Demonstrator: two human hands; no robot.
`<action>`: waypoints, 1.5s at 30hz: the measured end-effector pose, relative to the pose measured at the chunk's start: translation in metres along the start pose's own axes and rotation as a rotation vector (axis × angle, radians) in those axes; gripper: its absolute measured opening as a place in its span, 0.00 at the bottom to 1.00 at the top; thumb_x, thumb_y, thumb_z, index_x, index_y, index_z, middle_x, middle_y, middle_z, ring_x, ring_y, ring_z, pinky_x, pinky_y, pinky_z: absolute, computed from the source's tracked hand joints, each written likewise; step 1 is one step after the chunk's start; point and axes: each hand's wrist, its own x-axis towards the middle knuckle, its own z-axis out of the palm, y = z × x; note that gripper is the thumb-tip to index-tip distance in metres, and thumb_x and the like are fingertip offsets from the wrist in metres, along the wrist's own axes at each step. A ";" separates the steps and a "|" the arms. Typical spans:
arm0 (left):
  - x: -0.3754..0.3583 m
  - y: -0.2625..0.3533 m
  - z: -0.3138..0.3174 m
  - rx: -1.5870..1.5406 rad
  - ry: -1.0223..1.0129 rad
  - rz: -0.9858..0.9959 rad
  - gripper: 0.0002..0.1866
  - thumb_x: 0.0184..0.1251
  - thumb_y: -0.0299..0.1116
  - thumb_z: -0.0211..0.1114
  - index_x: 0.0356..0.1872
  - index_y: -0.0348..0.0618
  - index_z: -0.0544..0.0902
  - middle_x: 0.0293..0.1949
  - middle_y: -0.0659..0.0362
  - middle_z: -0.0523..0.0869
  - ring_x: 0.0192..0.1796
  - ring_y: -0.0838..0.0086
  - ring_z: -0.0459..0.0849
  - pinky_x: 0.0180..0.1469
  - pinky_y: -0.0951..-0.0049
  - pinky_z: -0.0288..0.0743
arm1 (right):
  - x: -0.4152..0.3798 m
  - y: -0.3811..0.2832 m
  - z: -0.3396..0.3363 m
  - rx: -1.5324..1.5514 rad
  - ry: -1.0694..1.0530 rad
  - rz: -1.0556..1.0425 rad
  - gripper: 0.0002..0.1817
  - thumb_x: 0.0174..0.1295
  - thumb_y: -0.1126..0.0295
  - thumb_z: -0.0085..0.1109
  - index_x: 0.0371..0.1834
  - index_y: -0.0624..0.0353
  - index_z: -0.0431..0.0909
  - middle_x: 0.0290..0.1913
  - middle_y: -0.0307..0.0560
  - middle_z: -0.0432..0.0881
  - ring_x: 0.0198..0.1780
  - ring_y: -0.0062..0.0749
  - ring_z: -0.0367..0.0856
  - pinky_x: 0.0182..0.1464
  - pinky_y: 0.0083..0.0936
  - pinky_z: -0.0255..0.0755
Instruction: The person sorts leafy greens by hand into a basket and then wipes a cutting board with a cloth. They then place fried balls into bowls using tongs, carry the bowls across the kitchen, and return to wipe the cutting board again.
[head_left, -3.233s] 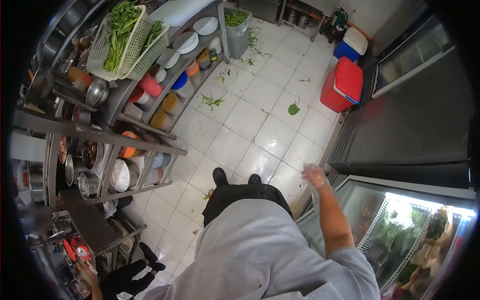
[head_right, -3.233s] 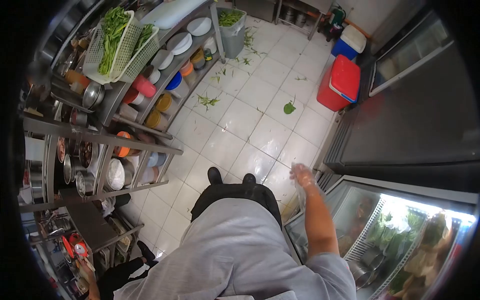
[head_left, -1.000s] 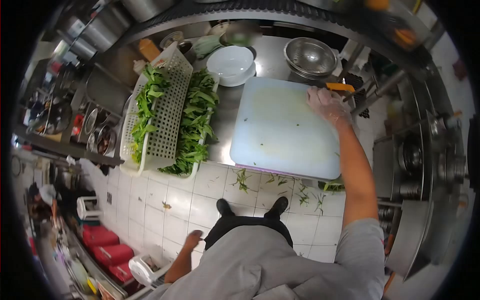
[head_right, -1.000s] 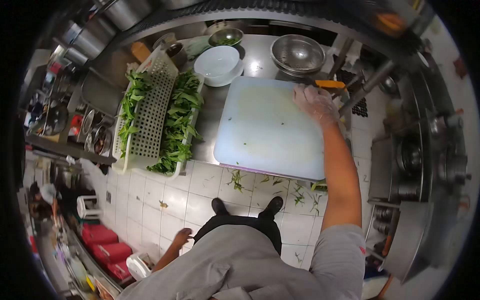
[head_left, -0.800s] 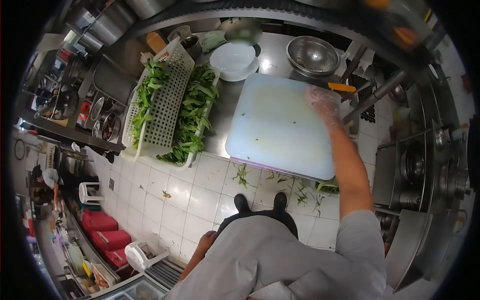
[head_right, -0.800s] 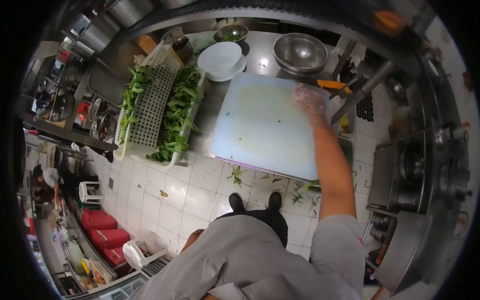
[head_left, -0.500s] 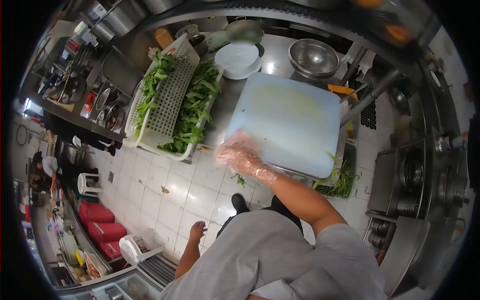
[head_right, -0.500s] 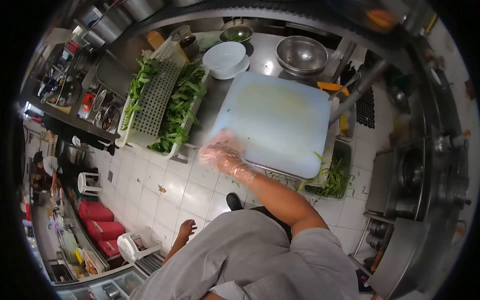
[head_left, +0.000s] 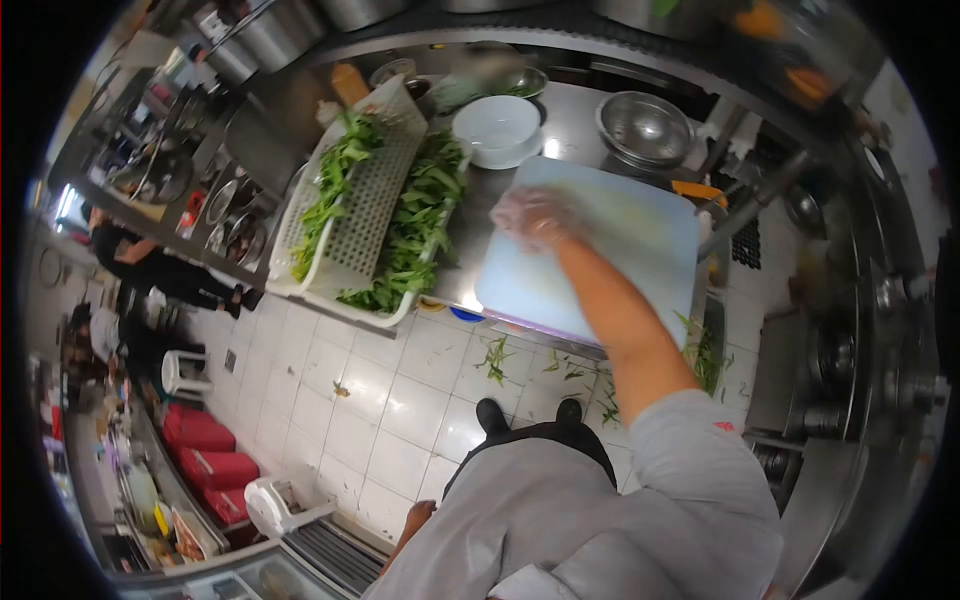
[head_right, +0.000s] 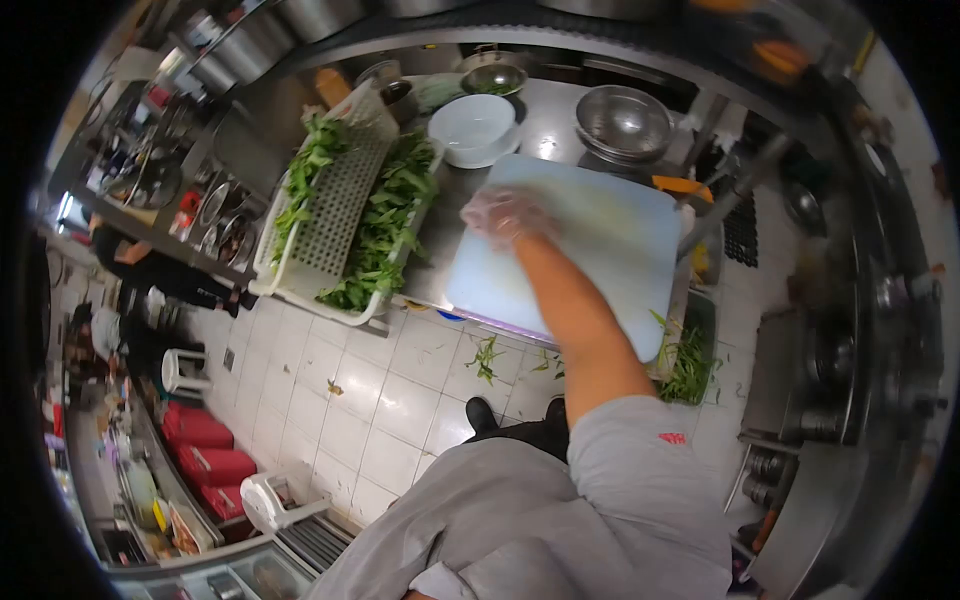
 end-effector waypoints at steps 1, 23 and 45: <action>0.001 -0.014 -0.002 0.060 -0.004 0.034 0.16 0.60 0.38 0.58 0.46 0.40 0.78 0.41 0.55 0.83 0.42 0.69 0.84 0.37 0.63 0.76 | 0.015 -0.025 0.011 -0.010 -0.097 0.279 0.10 0.52 0.68 0.55 0.38 0.48 0.80 0.45 0.45 0.80 0.49 0.42 0.80 0.48 0.33 0.76; 0.126 0.139 -0.094 -0.296 -0.005 -0.192 0.19 0.64 0.45 0.56 0.52 0.46 0.75 0.44 0.60 0.81 0.44 0.70 0.83 0.36 0.72 0.71 | -0.340 0.018 -0.139 0.400 -0.751 0.846 0.16 0.50 0.72 0.62 0.45 0.58 0.78 0.40 0.49 0.81 0.34 0.34 0.82 0.35 0.27 0.78; 0.099 0.220 -0.342 -1.335 0.443 0.340 0.26 0.69 0.48 0.54 0.62 0.44 0.68 0.61 0.58 0.72 0.63 0.69 0.68 0.60 0.67 0.66 | -0.403 -0.069 -0.195 1.015 -0.149 1.492 0.12 0.60 0.73 0.51 0.46 0.63 0.77 0.42 0.50 0.80 0.42 0.36 0.80 0.44 0.27 0.75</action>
